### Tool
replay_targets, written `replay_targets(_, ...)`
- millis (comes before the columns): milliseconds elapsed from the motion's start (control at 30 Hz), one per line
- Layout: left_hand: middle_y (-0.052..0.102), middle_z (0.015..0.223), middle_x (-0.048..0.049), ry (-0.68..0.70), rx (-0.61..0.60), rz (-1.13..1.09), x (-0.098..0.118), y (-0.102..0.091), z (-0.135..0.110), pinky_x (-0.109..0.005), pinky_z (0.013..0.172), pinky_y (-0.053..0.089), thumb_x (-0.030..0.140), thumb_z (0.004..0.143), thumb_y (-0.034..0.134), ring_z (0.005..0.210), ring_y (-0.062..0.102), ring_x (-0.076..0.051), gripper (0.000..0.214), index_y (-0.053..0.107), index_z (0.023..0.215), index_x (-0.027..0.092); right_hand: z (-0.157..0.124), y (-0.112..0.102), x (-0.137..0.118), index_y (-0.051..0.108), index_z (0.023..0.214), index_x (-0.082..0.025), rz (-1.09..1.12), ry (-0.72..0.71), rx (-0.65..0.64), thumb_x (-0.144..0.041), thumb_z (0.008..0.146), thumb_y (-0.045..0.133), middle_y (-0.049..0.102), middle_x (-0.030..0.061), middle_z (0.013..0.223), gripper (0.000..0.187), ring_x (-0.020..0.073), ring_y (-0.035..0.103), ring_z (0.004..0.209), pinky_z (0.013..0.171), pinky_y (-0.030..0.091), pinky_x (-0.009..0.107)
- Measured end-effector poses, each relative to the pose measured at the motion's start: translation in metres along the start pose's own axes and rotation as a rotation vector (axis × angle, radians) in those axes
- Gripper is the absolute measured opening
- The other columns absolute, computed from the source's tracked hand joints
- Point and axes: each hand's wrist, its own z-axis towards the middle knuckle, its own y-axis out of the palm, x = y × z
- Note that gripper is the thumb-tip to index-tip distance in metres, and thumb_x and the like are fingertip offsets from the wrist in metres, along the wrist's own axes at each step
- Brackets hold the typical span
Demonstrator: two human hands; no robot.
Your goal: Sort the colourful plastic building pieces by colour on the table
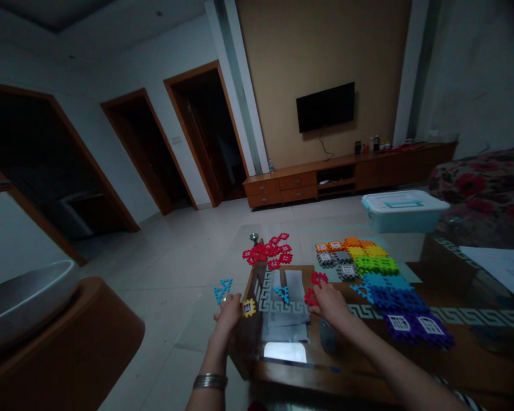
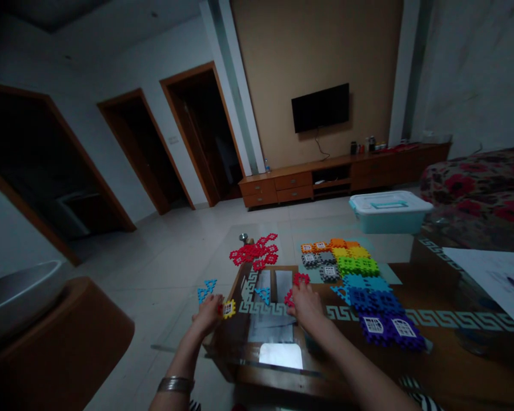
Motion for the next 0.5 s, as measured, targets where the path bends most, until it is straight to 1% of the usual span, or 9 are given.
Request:
replay_targets(67, 0.057, 0.127, -0.0118, 0.022, -0.018, -0.005, -0.012, -0.001, 0.003, -0.037, 0.084, 0.045, 0.014, 0.084, 0.043, 0.117, 0.053, -0.028, 0.039, 0.058, 0.120, 0.023, -0.002, 0.001, -0.005, 0.065, 0.105, -0.019, -0.006, -0.014, -0.038, -0.019, 0.072, 0.073, 0.062, 0.0186, 0.120, 0.034, 0.0369, 0.057, 0.114, 0.087, 0.049, 0.046)
replay_targets(167, 0.061, 0.120, -0.0091, 0.041, -0.005, -0.007, -0.021, 0.001, 0.009, -0.033, 0.085, 0.044, 0.013, 0.082, 0.047, 0.110, 0.056, -0.025, 0.032, 0.064, 0.107, 0.022, -0.005, 0.000, -0.008, 0.065, 0.105, -0.017, 0.023, -0.046, -0.068, -0.016, 0.074, 0.069, 0.062, 0.0196, 0.120, 0.032, 0.0370, 0.056, 0.115, 0.091, 0.047, 0.048)
replay_targets(267, 0.060, 0.118, -0.0098, 0.007, 0.040, -0.011, -0.022, 0.006, 0.015, -0.031, 0.083, 0.043, 0.013, 0.082, 0.046, 0.110, 0.056, -0.025, 0.030, 0.064, 0.105, 0.021, -0.007, -0.005, -0.008, 0.065, 0.108, -0.015, 0.033, -0.026, -0.110, -0.018, 0.075, 0.066, 0.061, 0.0207, 0.121, 0.033, 0.0363, 0.056, 0.116, 0.092, 0.046, 0.047)
replay_targets(400, 0.058, 0.115, -0.0127, -0.094, 0.105, -0.016, -0.019, 0.012, 0.024, -0.031, 0.078, 0.043, 0.015, 0.081, 0.048, 0.108, 0.055, -0.028, 0.027, 0.063, 0.104, 0.018, -0.011, -0.012, -0.006, 0.066, 0.108, -0.011, -0.001, 0.039, -0.219, -0.018, 0.066, 0.073, 0.059, 0.0224, 0.122, 0.043, 0.0362, 0.056, 0.115, 0.094, 0.045, 0.045)
replay_targets(500, 0.058, 0.110, -0.0152, -0.129, 0.159, -0.024, -0.019, 0.015, 0.029, -0.031, 0.080, 0.042, 0.011, 0.080, 0.049, 0.105, 0.055, -0.028, 0.024, 0.063, 0.099, 0.014, -0.013, -0.015, -0.002, 0.066, 0.107, -0.007, 0.002, 0.041, -0.261, -0.018, 0.063, 0.074, 0.056, 0.0250, 0.125, 0.046, 0.0379, 0.053, 0.118, 0.096, 0.043, 0.045)
